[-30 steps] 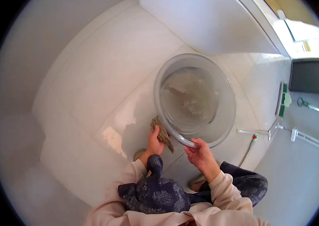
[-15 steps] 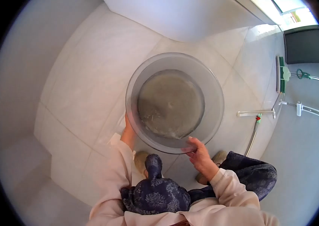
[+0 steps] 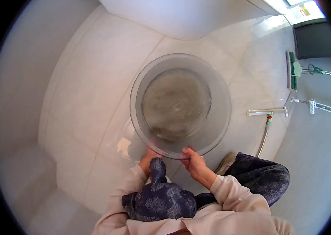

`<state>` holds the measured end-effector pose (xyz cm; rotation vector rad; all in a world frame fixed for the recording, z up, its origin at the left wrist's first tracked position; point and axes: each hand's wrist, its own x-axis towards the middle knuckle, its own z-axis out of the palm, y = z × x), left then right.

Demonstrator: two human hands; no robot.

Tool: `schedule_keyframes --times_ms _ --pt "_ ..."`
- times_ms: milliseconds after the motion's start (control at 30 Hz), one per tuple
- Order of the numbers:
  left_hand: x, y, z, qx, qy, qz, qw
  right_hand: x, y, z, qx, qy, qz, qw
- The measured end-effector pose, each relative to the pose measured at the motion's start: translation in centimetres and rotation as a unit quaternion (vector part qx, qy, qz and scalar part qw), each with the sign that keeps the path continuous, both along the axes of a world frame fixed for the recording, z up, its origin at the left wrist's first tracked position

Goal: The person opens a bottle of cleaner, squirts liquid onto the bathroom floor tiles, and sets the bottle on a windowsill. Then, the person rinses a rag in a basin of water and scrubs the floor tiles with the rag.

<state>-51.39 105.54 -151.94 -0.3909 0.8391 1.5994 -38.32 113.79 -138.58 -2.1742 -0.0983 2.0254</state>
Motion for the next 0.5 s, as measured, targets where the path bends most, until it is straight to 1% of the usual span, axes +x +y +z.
schedule_keyframes --times_ms 33,100,133,167,200,233,300,333,367,433,500 --pt "-2.4 0.6 -0.6 0.017 0.04 -0.033 0.998 0.2 -0.1 0.0 0.003 -0.001 -0.002 1.0" --pt "-7.8 2.3 -2.7 0.055 0.178 -0.116 0.976 0.7 -0.4 -0.7 -0.003 -0.021 0.027 0.999" --pt "-9.8 4.7 -2.7 -0.028 0.062 -0.052 0.996 0.9 -0.1 -1.1 0.022 -0.027 0.014 0.999" --pt "-11.5 6.5 -1.5 -0.017 0.062 -0.097 0.993 0.9 0.1 -1.5 0.018 -0.024 0.04 0.999" --pt "-11.5 8.8 2.0 -0.008 0.106 -0.138 0.985 1.0 0.8 -1.7 0.014 -0.023 0.066 0.997" --pt "-11.2 8.9 3.1 0.003 0.111 -0.145 0.983 0.7 1.2 -1.5 0.025 -0.021 0.058 0.998" --pt "-10.4 7.7 4.0 0.037 0.128 -0.116 0.984 0.3 2.3 -1.2 0.024 -0.026 0.078 0.996" --pt "-9.6 7.0 3.6 0.049 0.132 -0.122 0.983 0.2 2.7 -1.3 0.059 -0.045 0.055 0.996" --pt "-8.4 6.2 2.7 0.024 0.108 -0.073 0.991 0.2 3.0 -1.9 0.069 -0.043 0.047 0.996" --pt "-6.7 4.4 1.1 -0.034 0.054 0.028 0.998 0.2 3.1 -3.2 0.099 -0.05 0.09 0.99" --pt "-4.3 2.3 0.1 -0.047 -0.004 0.088 0.995 -1.1 2.6 -2.8 0.082 -0.041 0.09 0.992"
